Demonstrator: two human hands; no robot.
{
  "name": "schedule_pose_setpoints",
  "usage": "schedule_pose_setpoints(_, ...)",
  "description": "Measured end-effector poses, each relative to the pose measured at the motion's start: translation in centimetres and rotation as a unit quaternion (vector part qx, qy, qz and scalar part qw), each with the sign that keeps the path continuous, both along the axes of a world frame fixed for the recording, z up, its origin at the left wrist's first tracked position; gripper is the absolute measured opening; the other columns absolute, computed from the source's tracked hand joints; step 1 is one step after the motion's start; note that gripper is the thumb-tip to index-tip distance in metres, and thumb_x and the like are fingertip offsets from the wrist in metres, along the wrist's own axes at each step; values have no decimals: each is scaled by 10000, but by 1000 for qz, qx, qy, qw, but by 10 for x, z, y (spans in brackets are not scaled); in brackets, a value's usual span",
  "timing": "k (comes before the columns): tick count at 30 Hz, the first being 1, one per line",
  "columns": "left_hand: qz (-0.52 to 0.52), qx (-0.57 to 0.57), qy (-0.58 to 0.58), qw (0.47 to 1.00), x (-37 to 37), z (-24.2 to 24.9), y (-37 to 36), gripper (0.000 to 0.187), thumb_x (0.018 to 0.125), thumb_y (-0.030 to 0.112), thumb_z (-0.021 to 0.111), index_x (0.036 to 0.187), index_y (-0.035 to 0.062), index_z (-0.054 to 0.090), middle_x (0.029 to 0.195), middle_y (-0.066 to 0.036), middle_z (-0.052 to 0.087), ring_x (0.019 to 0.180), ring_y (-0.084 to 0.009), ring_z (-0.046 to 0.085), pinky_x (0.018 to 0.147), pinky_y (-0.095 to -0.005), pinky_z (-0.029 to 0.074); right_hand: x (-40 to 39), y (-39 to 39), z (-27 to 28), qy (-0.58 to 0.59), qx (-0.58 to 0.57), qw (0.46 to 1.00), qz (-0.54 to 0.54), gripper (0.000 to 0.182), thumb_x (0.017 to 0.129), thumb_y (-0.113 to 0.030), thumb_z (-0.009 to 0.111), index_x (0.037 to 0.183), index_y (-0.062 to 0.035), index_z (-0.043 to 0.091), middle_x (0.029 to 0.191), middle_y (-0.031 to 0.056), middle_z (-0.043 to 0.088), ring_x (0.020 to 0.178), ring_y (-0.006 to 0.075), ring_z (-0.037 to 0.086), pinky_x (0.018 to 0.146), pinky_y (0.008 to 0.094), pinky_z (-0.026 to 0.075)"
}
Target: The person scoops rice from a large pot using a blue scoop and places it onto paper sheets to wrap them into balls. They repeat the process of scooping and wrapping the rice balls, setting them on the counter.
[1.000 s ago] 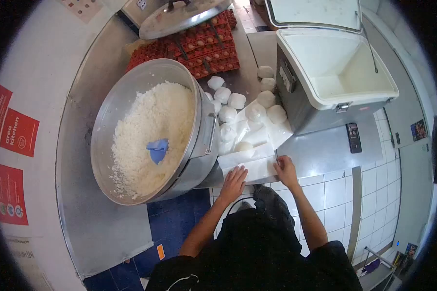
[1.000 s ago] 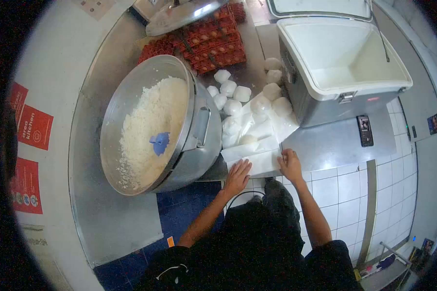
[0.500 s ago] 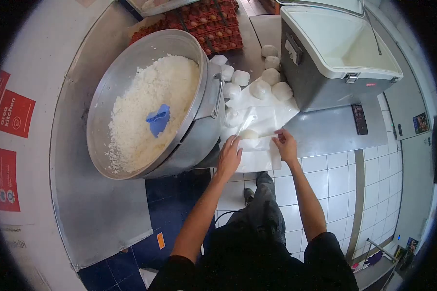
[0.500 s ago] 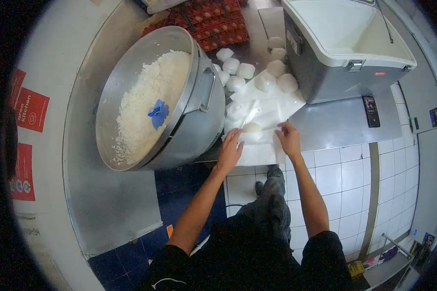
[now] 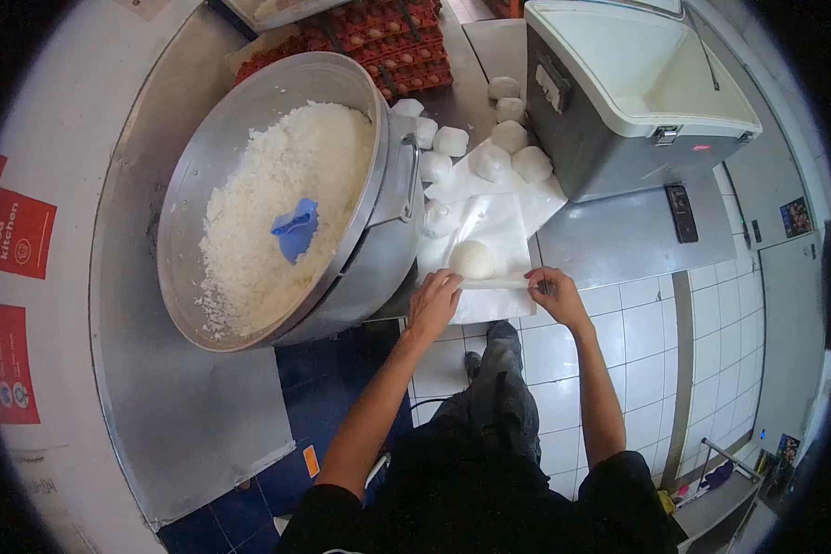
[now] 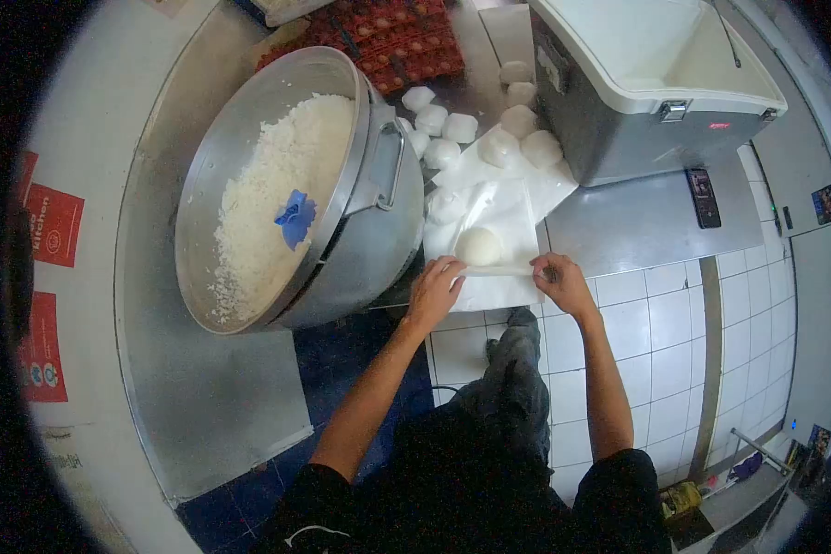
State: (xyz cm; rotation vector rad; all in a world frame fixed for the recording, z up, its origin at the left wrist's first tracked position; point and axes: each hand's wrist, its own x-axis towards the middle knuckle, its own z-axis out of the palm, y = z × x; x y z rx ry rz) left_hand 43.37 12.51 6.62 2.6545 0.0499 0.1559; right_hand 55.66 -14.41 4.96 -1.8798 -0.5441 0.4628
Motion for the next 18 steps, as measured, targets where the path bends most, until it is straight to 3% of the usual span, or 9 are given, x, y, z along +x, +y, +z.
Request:
schedule_pose_setpoints(4, 14, -16, -9, 1000, -8, 1, -4, 419, 854, 143, 701, 1242, 80, 554, 1187, -129, 613, 1079, -342, 617, 840, -461, 534, 3, 6, -6, 47, -2, 999, -8, 131, 833, -58, 684, 948, -37, 625, 905, 92, 693, 851, 229, 636, 800, 327, 509)
schedule_pose_setpoints(7, 54, -107, -64, 991, 0, 2, -1, 393, 849, 100, 691, 1222, 72, 570, 1121, -161, 645, 1022, -372, 632, 838, -467, 527, 9, 13, -6, -38, -8, 999, 5, 137, 847, -69, 695, 955, -27, 620, 911, 88, 693, 780, 219, 632, 745, 319, 512)
schedule_pose_setpoints(9, 63, -98, 33, 993, 4, 2, 5, 381, 865, 109, 684, 1231, 52, 593, 1136, -184, 674, 965, -377, 661, 866, -431, 536, 12, 22, -4, -59, 20, 996, -62, 165, 842, -90, 717, 957, -23, 619, 868, 81, 685, 735, 218, 622, 693, 322, 502)
schedule_pose_setpoints(13, 26, -177, -4, 984, 10, -3, 16, 357, 859, 93, 681, 1206, 41, 616, 1104, -177, 689, 936, -379, 666, 853, -423, 541, 25, 32, -5, -14, -18, 995, -99, 189, 816, -102, 750, 937, -29, 624, 811, 73, 661, 704, 205, 611, 668, 332, 494)
schedule_pose_setpoints(16, 42, -182, 70, 980, 16, -7, 7, 266, 852, 77, 679, 1112, 27, 673, 1055, -182, 697, 923, -368, 665, 833, -410, 540, 35, 19, -18, -60, -73, 994, -53, 221, 784, -117, 786, 936, -45, 644, 776, 63, 635, 677, 180, 590, 652, 335, 489)
schedule_pose_setpoints(18, 13, -61, 8, 998, 16, -19, 21, 175, 843, 82, 692, 999, 3, 705, 987, -179, 703, 877, -349, 671, 793, -411, 542, 35, 32, -16, -34, -37, 997, -50, 222, 767, -62, 805, 946, -62, 673, 685, -9, 562, 635, 89, 515, 600, 270, 458)
